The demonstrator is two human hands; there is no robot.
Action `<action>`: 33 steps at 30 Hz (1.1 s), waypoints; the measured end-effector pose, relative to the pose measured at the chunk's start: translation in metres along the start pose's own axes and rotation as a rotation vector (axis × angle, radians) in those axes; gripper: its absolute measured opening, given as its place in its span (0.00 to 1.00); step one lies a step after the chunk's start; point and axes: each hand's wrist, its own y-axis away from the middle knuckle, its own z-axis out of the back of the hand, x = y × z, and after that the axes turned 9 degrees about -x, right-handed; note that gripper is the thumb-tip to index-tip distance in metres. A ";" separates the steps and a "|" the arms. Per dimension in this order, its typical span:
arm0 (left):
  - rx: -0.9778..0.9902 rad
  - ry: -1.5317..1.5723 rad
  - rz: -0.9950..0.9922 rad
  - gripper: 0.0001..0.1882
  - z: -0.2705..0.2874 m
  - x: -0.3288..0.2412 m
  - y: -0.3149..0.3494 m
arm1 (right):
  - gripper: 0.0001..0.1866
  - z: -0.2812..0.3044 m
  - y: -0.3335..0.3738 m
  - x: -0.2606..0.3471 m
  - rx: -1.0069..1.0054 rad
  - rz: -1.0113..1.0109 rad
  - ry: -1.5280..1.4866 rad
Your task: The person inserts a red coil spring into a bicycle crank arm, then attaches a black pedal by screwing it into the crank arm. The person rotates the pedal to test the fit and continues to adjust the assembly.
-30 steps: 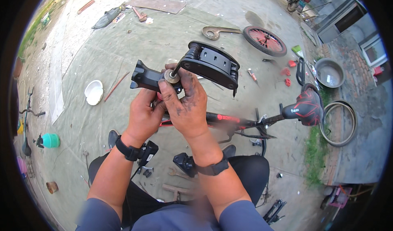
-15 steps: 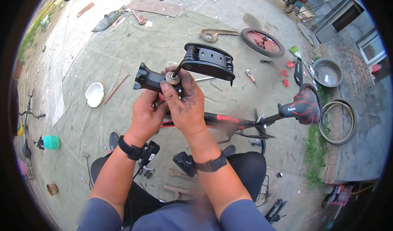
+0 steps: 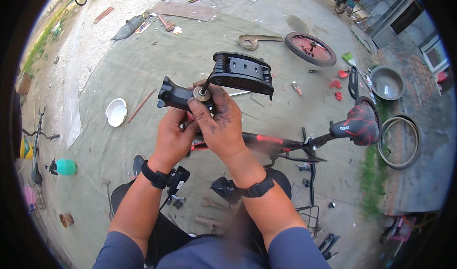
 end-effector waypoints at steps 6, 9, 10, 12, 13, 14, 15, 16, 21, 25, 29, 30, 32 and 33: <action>0.010 -0.009 0.033 0.20 0.001 -0.003 0.001 | 0.13 0.000 -0.001 0.004 -0.004 0.012 -0.027; -0.001 0.029 0.033 0.19 -0.001 -0.003 0.000 | 0.13 0.001 0.000 0.000 -0.017 0.012 0.001; -0.010 0.011 0.014 0.19 -0.001 -0.001 -0.001 | 0.13 0.000 -0.001 0.000 -0.022 0.012 0.015; -0.030 -0.026 -0.021 0.20 -0.001 0.005 -0.001 | 0.13 -0.002 -0.002 0.001 -0.029 0.008 0.045; -0.027 -0.019 -0.005 0.21 -0.001 0.005 0.000 | 0.13 -0.002 -0.001 0.000 -0.030 0.001 0.040; -0.023 -0.010 0.010 0.21 -0.002 0.005 0.000 | 0.13 -0.002 -0.001 0.000 -0.032 -0.004 0.037; -0.020 -0.001 0.024 0.21 -0.002 0.005 0.000 | 0.14 -0.001 -0.001 -0.001 -0.034 -0.010 0.035; -0.008 0.004 0.041 0.20 -0.002 0.005 -0.001 | 0.14 -0.001 -0.001 -0.003 -0.038 -0.001 0.014; 0.018 -0.004 0.057 0.18 -0.003 0.003 -0.002 | 0.14 -0.001 -0.003 -0.005 -0.043 0.007 -0.053; -0.008 -0.002 0.037 0.16 -0.003 -0.002 -0.003 | 0.15 0.000 -0.004 -0.002 -0.018 -0.032 -0.068; -0.024 -0.027 0.050 0.14 -0.002 -0.001 -0.003 | 0.15 0.000 -0.005 -0.006 -0.012 -0.037 -0.094; -0.032 -0.019 0.061 0.14 -0.003 -0.001 -0.002 | 0.15 0.000 -0.005 -0.007 -0.014 -0.029 -0.092; -0.040 0.028 0.069 0.13 -0.004 -0.004 -0.003 | 0.15 0.000 -0.005 -0.008 -0.013 -0.018 -0.095; -0.044 0.051 0.073 0.13 -0.005 -0.005 -0.003 | 0.15 0.000 -0.006 -0.008 -0.012 -0.012 -0.097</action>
